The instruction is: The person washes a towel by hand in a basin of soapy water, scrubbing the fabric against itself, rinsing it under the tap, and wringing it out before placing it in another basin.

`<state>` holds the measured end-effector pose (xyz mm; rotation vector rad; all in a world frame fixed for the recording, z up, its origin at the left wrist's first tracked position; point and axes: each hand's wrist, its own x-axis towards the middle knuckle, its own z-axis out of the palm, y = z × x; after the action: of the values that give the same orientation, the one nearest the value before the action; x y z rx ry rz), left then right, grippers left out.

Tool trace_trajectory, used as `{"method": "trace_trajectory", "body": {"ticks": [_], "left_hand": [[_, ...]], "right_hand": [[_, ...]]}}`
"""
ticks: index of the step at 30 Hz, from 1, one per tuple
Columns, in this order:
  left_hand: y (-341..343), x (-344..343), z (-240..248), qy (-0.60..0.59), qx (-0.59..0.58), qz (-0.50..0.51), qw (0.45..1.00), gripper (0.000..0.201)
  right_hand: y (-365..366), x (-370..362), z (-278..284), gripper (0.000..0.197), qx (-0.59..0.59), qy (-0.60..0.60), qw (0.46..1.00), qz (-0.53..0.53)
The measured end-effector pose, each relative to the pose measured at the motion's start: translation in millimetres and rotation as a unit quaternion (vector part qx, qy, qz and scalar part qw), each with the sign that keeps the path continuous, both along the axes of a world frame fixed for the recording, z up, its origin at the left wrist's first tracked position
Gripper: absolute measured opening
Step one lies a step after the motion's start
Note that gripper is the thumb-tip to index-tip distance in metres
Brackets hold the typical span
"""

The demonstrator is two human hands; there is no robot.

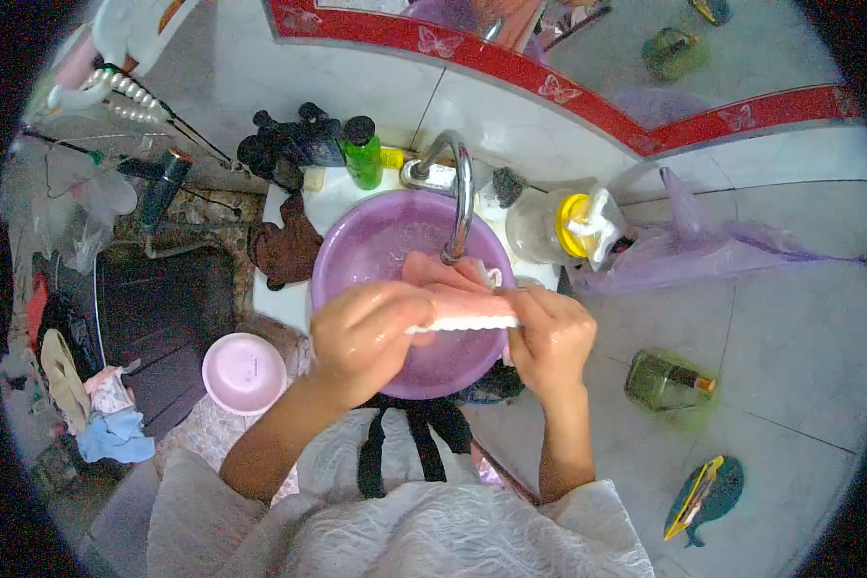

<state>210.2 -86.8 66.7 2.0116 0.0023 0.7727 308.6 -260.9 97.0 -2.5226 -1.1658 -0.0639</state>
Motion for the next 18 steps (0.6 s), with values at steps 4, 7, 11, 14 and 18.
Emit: {"method": "trace_trajectory", "body": {"ticks": [4, 7, 11, 14, 18], "left_hand": [[25, 13, 38, -0.026, -0.027, 0.004, 0.999, 0.023], [24, 25, 42, -0.029, -0.034, 0.014, 0.999, 0.023], [-14, 33, 8, 0.048, -0.060, -0.042, 0.996, 0.034], [-23, 37, -13, 0.064, -0.108, -0.022, 0.992, 0.029], [-7, 30, -8, 0.070, -0.275, -0.038, 0.958, 0.021]], "right_hand": [[-1, -7, 46, 0.020, 0.130, -0.053, 0.989, -0.049], [7, -16, 85, 0.017, 0.295, -0.011, 0.950, -0.103], [33, -24, 124, 0.016, 0.277, -0.053, 0.957, -0.074], [41, -24, 134, 0.015, 0.303, -0.040, 0.950, -0.062], [30, -19, 135, 0.017, 0.324, -0.033, 0.932, -0.157]]}}
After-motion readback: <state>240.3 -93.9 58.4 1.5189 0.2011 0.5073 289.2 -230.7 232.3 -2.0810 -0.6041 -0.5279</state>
